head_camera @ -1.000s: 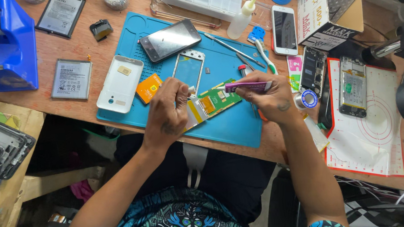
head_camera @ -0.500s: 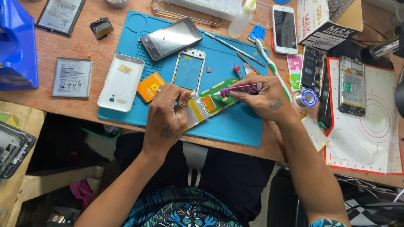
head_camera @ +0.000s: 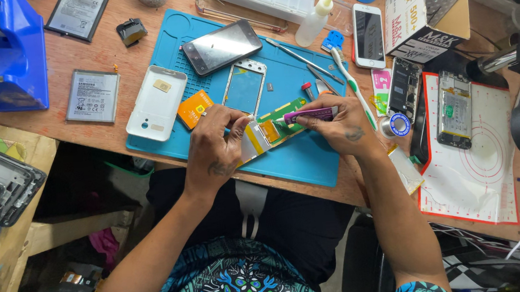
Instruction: The person disassembles a white smartphone using a screwdriver and a plastic pry tool. They remove the back cover, unscrew internal components, and separate the motherboard from the frame. The person then applies a purple adhesive to the motherboard and places it back into the phone frame.
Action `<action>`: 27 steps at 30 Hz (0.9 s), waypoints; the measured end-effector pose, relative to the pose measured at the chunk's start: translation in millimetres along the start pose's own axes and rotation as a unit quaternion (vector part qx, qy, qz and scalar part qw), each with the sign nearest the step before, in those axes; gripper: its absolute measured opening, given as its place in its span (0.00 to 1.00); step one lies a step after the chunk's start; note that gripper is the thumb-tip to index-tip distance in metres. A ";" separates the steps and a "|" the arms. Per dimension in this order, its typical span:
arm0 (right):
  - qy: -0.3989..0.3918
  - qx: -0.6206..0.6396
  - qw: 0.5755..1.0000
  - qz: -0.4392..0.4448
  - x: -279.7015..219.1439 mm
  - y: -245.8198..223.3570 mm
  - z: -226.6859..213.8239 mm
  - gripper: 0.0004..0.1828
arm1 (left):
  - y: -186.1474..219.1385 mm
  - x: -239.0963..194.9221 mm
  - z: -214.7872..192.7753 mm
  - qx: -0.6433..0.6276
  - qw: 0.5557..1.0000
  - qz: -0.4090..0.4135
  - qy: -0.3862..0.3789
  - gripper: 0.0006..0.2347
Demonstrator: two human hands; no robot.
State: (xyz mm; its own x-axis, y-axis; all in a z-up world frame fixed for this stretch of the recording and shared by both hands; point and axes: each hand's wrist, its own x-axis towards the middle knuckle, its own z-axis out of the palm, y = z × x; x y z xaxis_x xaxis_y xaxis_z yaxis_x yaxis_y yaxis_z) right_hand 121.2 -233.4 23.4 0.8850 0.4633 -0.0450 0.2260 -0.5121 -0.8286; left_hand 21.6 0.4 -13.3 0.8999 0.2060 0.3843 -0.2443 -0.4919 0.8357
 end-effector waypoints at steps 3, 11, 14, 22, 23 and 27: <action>0.005 0.006 1.000 0.000 -0.2 -1.4 1.7 0.09 | -0.2 0.1 0.1 0.001 1.000 0.002 0.000 0.09; 0.009 0.011 1.000 0.019 0.4 -0.5 1.9 0.08 | 0.1 0.4 -0.6 0.008 1.000 0.001 0.001 0.09; 0.002 0.013 1.000 0.000 -0.5 0.2 0.9 0.08 | 0.0 0.1 -0.4 0.008 1.000 0.004 0.004 0.08; -0.004 0.004 1.000 -0.013 -1.7 0.9 -0.9 0.09 | -0.2 0.1 0.2 0.016 1.000 0.000 0.001 0.08; -0.004 0.004 1.000 -0.013 -1.7 0.8 -0.8 0.09 | -0.2 0.1 0.1 0.016 1.000 0.001 0.002 0.08; -0.002 0.004 1.000 -0.009 -1.9 0.7 -0.4 0.09 | -0.2 -0.1 -0.4 0.013 1.000 -0.003 -0.001 0.09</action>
State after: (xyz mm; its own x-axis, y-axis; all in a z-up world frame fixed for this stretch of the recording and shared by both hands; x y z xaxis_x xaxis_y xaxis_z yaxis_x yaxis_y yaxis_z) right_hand 119.8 -235.0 23.1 0.8794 0.4750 -0.0323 0.2385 -0.4982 -0.8336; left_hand 21.4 0.8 -13.3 0.9023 0.2070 0.3781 -0.2292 -0.5126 0.8275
